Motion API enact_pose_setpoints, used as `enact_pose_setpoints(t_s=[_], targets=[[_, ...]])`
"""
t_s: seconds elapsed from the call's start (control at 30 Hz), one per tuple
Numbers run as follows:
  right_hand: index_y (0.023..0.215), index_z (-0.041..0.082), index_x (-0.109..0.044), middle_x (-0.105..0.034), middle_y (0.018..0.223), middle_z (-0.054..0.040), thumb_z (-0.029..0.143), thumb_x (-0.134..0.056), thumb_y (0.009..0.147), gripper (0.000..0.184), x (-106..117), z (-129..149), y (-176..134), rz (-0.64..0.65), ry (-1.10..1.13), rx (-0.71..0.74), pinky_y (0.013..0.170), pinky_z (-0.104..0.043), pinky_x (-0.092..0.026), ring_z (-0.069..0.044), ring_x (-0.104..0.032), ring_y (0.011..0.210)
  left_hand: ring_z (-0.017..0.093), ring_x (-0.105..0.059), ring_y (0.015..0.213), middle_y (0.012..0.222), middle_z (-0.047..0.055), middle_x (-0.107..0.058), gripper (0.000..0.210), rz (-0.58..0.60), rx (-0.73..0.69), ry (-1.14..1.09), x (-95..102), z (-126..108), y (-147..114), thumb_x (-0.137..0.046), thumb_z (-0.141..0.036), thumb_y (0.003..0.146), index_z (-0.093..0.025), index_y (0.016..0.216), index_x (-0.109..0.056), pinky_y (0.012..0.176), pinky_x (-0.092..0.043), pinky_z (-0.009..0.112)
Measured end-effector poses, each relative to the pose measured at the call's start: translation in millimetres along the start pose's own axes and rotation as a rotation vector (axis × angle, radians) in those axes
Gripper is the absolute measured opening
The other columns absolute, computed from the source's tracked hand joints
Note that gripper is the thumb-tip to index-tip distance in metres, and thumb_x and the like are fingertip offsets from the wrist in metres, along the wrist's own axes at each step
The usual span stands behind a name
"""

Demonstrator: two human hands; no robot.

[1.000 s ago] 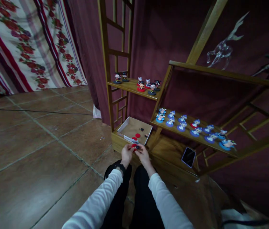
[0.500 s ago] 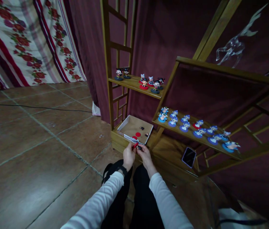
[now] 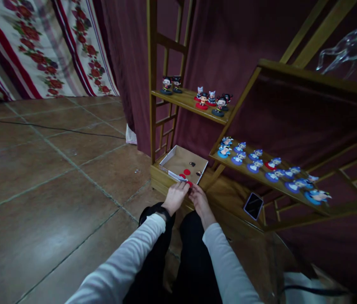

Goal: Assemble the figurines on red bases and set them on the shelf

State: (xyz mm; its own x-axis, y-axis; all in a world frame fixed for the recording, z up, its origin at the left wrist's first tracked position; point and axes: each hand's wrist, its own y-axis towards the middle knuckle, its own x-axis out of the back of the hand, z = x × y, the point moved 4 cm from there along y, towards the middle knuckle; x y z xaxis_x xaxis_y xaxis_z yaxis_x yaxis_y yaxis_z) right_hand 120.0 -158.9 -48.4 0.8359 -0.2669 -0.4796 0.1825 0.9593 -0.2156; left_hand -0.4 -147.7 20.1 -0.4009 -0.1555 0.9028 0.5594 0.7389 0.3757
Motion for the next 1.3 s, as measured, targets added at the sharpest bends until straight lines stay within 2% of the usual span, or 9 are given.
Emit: enact_pose_setpoints(t_s=[0.17,0.37,0.57,0.7,0.87,1.0,1.1,1.2,1.3], targets=[[0.104,0.025,-0.064,-0.071,0.096,0.0008,0.014,-0.052,0.061,0.046,-1,4,0,0.104,-0.007,-0.066,0.074,-0.027,-0.051,-0.015,-0.064,0.083,0.02,-0.055,0.093,0.1,0.009,-0.06,0.02,-0.003,-0.175,0.095,2.7,-8,-2,-0.041,-0.014,0.089,-0.016,0.103,-0.055,0.079,-0.041,0.033],[0.107,0.025,-0.063,-0.07,0.102,0.0012,0.014,-0.054,0.061,0.048,0,3,0,0.12,-0.034,-0.088,0.073,-0.025,-0.05,-0.015,-0.064,0.087,0.021,-0.052,0.101,0.105,0.01,-0.058,0.02,0.035,-0.25,0.077,-1.3,-12,-6,-0.041,-0.015,0.089,-0.016,0.103,-0.055,0.085,-0.039,0.035],[0.105,0.025,-0.064,-0.069,0.106,-0.0006,0.019,-0.055,0.064,0.043,-1,5,-2,0.087,-0.109,-0.092,0.076,-0.028,-0.05,-0.018,-0.063,0.093,0.021,-0.049,0.11,0.109,0.011,-0.057,0.019,0.081,-0.141,-0.191,-1.4,-11,-6,-0.044,-0.013,0.088,-0.019,0.1,-0.056,0.094,-0.034,0.035],[0.106,0.025,-0.063,-0.071,0.099,-0.0011,0.021,-0.057,0.065,0.042,-1,6,-3,0.076,-0.127,-0.106,0.077,-0.031,-0.05,-0.019,-0.064,0.087,0.022,-0.051,0.108,0.108,0.011,-0.059,0.018,0.098,-0.058,-0.246,-1.4,-8,-5,-0.046,-0.014,0.087,-0.019,0.099,-0.058,0.093,-0.035,0.035],[0.101,0.025,-0.065,-0.069,0.096,-0.0026,0.035,-0.059,0.071,0.032,-1,5,-5,0.059,-0.109,-0.185,0.075,-0.033,-0.051,-0.017,-0.064,0.078,0.019,-0.06,0.09,0.093,0.007,-0.065,0.014,-0.035,0.257,-0.439,-15.2,21,-3,-0.051,-0.019,0.084,-0.021,0.094,-0.06,0.077,-0.042,0.029],[0.096,0.025,-0.067,-0.068,0.096,-0.0039,0.041,-0.062,0.07,0.031,3,3,-3,-0.014,-0.099,-0.16,0.073,-0.032,-0.051,-0.016,-0.063,0.074,0.014,-0.062,0.071,0.076,0.001,-0.066,0.009,-0.169,0.675,-0.952,-39.6,50,-3,-0.064,-0.017,0.074,-0.018,0.081,-0.059,0.067,-0.045,0.024],[0.096,0.026,-0.067,-0.068,0.099,-0.0035,0.036,-0.069,0.065,0.033,5,0,0,-0.062,-0.117,-0.102,0.075,-0.031,-0.05,-0.015,-0.063,0.076,0.011,-0.06,0.056,0.063,0.0,-0.063,0.013,-0.185,0.979,-1.398,-57.8,58,-9,-0.068,-0.012,0.071,-0.014,0.074,-0.055,0.056,-0.045,0.022],[0.096,0.025,-0.066,-0.068,0.098,-0.0025,0.031,-0.073,0.06,0.037,3,-4,1,-0.055,-0.136,-0.077,0.078,-0.032,-0.049,-0.014,-0.063,0.079,0.011,-0.061,0.054,0.064,0.002,-0.065,0.016,-0.134,1.098,-1.673,-65.5,55,-13,-0.069,-0.007,0.069,-0.013,0.078,-0.055,0.052,-0.046,0.021],[0.096,0.025,-0.066,-0.07,0.091,-0.002,0.032,-0.073,0.06,0.038,-2,-6,2,-0.031,-0.121,-0.08,0.078,-0.033,-0.049,-0.015,-0.064,0.077,0.011,-0.063,0.054,0.066,0.003,-0.067,0.021,-0.06,1.102,-1.775,-67.2,49,-14,-0.068,-0.004,0.07,-0.013,0.086,-0.058,0.052,-0.049,0.02]])
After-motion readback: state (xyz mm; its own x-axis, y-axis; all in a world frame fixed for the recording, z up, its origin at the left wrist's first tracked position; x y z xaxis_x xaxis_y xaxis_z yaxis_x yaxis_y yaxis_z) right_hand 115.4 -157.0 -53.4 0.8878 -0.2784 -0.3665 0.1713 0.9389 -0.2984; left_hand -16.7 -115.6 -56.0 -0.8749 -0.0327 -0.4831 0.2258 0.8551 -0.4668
